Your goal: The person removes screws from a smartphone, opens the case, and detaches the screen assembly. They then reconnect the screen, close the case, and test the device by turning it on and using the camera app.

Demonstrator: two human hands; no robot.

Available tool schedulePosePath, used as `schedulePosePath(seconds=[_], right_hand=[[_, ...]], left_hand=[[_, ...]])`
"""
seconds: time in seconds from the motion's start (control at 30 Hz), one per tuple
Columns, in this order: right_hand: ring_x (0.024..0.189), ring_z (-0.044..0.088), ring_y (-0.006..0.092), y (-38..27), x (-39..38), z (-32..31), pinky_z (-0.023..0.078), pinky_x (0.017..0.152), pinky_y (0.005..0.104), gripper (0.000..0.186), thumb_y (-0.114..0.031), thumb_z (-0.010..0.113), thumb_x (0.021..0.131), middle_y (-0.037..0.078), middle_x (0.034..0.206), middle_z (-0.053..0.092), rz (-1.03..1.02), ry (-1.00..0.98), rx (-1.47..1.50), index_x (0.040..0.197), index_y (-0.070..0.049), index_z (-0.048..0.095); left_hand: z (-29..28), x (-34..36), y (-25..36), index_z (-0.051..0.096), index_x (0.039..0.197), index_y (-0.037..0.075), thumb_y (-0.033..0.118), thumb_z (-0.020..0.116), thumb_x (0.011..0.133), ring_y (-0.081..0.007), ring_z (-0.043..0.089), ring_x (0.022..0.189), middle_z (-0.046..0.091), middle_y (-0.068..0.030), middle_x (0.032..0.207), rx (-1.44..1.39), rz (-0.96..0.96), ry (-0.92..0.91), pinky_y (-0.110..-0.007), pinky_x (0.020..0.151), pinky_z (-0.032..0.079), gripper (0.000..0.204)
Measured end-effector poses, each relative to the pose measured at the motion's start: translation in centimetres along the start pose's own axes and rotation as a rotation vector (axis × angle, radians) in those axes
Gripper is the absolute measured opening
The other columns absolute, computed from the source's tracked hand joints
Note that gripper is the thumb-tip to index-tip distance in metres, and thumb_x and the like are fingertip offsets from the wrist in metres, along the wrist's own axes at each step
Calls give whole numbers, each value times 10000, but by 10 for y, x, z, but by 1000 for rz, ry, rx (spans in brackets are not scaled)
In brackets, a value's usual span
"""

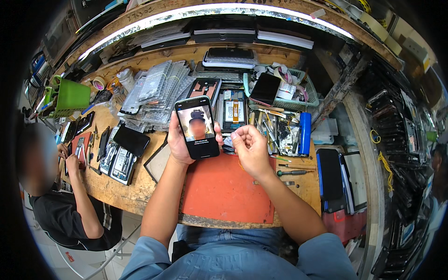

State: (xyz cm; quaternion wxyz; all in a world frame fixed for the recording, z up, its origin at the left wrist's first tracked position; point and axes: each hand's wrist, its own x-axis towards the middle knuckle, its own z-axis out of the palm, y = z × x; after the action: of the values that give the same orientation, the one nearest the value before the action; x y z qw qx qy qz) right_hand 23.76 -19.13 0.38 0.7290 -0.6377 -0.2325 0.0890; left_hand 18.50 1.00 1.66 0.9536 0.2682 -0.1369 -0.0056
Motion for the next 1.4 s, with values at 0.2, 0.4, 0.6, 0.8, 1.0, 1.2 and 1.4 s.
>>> schedulePosePath(seconds=[0.2,0.4,0.6,0.8,1.0,1.2,1.4], right_hand=[[680,547,16,3,0,1,449,594,203,76,-83,673,1066,-29,830,641,-46,-12,6,1036,-29,628],[731,628,68,0,-8,6,496,632,230,144,-72,744,992,18,843,670,-274,0,-273,1073,0,650],[1036,678,297,-19,-31,26,579,840,389,639,-144,919,770,177,1195,637,-571,-8,-653,1304,24,612],[1144,586,378,-20,-39,33,530,945,464,799,-225,945,738,215,1310,535,-600,-27,-842,1413,-7,577],[1117,543,356,-21,-42,35,509,896,431,836,-199,936,735,223,1308,492,-567,-15,-808,1488,-110,583],[1066,520,316,-27,-40,35,483,845,391,776,-181,929,680,198,1286,497,-651,27,-804,1411,-139,672],[1064,519,319,-33,-39,33,473,816,387,752,-187,929,659,201,1284,503,-691,20,-869,1375,-147,703]], left_hand=[[3,1,0,546,1454,33,832,315,1003,-376,749,904,718,-249,1113,35,13,-4,-485,802,640,946],[1,5,-2,486,1513,2,825,324,1003,-370,732,913,700,-234,1116,42,49,-8,-482,812,622,982],[10,6,-11,456,1543,-24,783,315,1032,-328,722,998,696,-218,1171,53,175,67,-473,919,609,965],[14,4,-25,502,1490,-29,752,261,1057,-303,723,1070,714,-187,1198,68,269,114,-454,953,611,925],[12,5,-28,505,1478,-11,781,289,1036,-306,710,1087,694,-180,1228,64,254,55,-459,967,598,933],[13,6,-23,482,1494,-33,820,301,1016,-320,698,1083,685,-196,1216,77,234,28,-470,963,593,995],[16,5,-25,478,1508,-19,801,219,1044,-320,727,1073,699,-197,1232,57,241,10,-472,967,612,978]])
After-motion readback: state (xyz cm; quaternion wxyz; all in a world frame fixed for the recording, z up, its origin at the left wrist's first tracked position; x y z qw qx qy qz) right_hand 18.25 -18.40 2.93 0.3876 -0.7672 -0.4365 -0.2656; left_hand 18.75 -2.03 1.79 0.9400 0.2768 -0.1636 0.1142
